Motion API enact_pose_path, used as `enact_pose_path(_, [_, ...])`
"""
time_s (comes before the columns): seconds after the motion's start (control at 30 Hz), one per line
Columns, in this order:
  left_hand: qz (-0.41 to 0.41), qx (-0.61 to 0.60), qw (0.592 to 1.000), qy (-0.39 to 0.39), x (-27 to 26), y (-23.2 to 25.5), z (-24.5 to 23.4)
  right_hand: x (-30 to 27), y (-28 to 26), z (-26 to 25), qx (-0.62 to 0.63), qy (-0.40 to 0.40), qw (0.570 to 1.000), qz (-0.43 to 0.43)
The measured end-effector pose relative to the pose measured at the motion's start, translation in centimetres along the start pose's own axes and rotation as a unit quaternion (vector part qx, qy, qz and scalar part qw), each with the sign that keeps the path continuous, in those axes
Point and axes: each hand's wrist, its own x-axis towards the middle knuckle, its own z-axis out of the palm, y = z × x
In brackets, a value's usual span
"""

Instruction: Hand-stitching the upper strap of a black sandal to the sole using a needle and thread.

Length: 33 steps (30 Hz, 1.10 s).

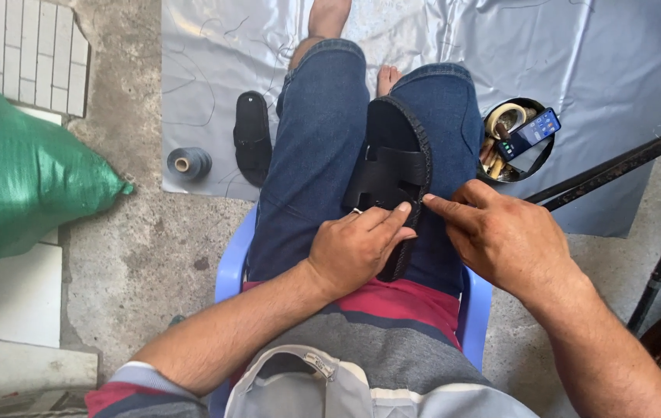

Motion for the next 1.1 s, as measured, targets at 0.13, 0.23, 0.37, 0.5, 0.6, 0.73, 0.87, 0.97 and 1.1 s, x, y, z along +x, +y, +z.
enact_pose_path(0.13, [-0.011,0.005,1.0,-0.011,-0.6,0.3,0.6,-0.4,-0.5,1.0,0.0,0.013,1.0,0.021])
enact_pose_path(0.23, [-0.005,0.004,1.0,0.002,-0.7,0.3,0.9,-0.5,-0.5,2.4,0.034,0.091,0.995,0.019])
enact_pose_path(0.37, [-0.01,-0.023,0.999,0.024,-0.5,0.4,0.8,0.0,-0.5,3.0,0.192,0.156,0.968,0.037])
enact_pose_path(0.5, [-0.01,-0.052,0.998,0.039,-0.6,0.1,1.0,0.4,-0.4,4.0,0.298,0.211,0.93,0.042])
enact_pose_path(0.6, [-0.01,-0.054,0.998,0.034,-0.3,0.1,0.9,0.9,-0.6,4.5,0.277,0.235,0.931,0.033])
enact_pose_path(0.73, [-0.005,-0.063,0.998,0.024,-0.2,0.0,0.5,1.1,-1.4,4.8,0.25,0.264,0.93,0.055])
enact_pose_path(0.87, [-0.021,-0.061,0.998,0.028,0.2,-0.2,-0.6,0.8,-1.8,4.4,0.239,0.281,0.928,0.052])
enact_pose_path(0.97, [-0.031,-0.064,0.997,0.009,0.5,-0.4,-2.3,0.3,-2.6,3.8,0.222,0.277,0.933,0.06])
enact_pose_path(1.1, [-0.06,-0.038,0.997,-0.038,0.9,-0.9,-3.7,-0.3,-3.4,2.8,0.198,0.261,0.942,0.067])
